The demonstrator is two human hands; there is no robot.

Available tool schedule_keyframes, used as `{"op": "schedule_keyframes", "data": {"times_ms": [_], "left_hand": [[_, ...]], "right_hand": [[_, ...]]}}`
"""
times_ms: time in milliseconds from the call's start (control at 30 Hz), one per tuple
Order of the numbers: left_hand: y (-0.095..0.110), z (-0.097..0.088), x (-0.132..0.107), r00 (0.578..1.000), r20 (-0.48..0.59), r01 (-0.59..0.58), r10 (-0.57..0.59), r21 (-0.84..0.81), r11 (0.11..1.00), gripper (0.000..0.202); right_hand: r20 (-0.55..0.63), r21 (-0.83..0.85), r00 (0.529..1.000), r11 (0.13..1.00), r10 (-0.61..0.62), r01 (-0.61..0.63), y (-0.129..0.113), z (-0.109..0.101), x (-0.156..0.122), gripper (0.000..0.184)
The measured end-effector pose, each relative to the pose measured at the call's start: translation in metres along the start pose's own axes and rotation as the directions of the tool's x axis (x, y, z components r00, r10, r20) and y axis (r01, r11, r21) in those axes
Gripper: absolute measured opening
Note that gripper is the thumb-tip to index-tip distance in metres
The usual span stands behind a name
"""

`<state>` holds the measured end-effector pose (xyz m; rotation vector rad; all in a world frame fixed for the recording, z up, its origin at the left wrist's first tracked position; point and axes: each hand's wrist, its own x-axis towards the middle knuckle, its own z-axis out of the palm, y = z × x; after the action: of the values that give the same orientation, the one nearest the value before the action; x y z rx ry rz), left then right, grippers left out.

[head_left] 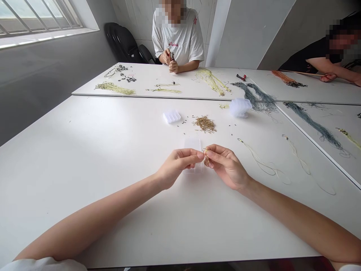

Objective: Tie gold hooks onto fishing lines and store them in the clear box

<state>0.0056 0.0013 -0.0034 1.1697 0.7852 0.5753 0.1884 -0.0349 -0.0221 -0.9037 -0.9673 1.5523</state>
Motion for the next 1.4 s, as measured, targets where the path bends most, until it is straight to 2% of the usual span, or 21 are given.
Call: {"op": "schedule_keyframes", "data": {"times_ms": [100,200,400,500,600,667,733,833,967,1133,1400], "left_hand": [[0.006,0.001,-0.001,0.994,-0.059,-0.093,0.095,0.044,0.995,0.02],[0.011,0.002,-0.003,0.987,-0.03,-0.154,0.157,0.085,0.984,0.023],[0.013,0.0,-0.004,0.984,0.024,-0.18,0.178,0.134,0.975,0.022],[0.013,0.001,-0.004,0.981,0.01,-0.195,0.195,0.129,0.972,0.022],[0.013,0.001,-0.004,0.979,-0.082,-0.17,0.184,0.155,0.973,0.022],[0.01,0.002,-0.003,0.986,-0.085,-0.127,0.142,0.161,0.979,0.024],[0.006,0.002,-0.003,0.996,-0.036,-0.079,0.083,0.113,0.991,0.026],[-0.002,0.005,-0.002,0.998,0.067,-0.002,0.006,-0.054,0.999,0.027],[-0.008,0.008,-0.001,0.991,0.129,0.05,-0.02,-0.235,0.971,0.022],[-0.01,0.009,-0.001,0.991,0.135,0.06,-0.022,-0.286,0.956,0.021],[-0.005,0.012,-0.004,0.997,0.066,-0.034,0.046,-0.176,0.984,0.028]], "right_hand": [[0.025,-0.02,1.0,1.0,0.01,-0.009,0.001,0.0,0.0,0.01],[0.072,-0.055,0.997,0.998,0.026,-0.022,0.001,-0.001,0.0,0.012],[0.175,-0.094,0.983,0.995,0.061,-0.045,-0.001,0.001,-0.001,0.013],[0.154,-0.102,0.986,0.994,0.059,-0.044,0.0,0.0,-0.001,0.011],[0.061,-0.103,0.998,0.995,0.0,0.006,0.0,0.0,0.001,0.01],[0.015,-0.09,0.999,0.995,-0.041,0.043,0.001,0.0,0.001,0.01],[-0.007,-0.066,0.998,0.996,-0.062,0.061,0.001,0.001,0.001,0.01],[-0.015,-0.039,0.999,0.998,-0.05,0.05,0.001,0.002,0.001,0.011],[0.0,-0.01,0.999,0.999,-0.032,0.032,0.001,0.004,-0.001,0.011],[0.019,0.027,1.0,0.999,-0.022,0.021,0.0,0.005,-0.001,0.012],[-0.01,0.051,1.0,0.999,-0.001,0.002,0.004,0.006,-0.001,0.011]]}}
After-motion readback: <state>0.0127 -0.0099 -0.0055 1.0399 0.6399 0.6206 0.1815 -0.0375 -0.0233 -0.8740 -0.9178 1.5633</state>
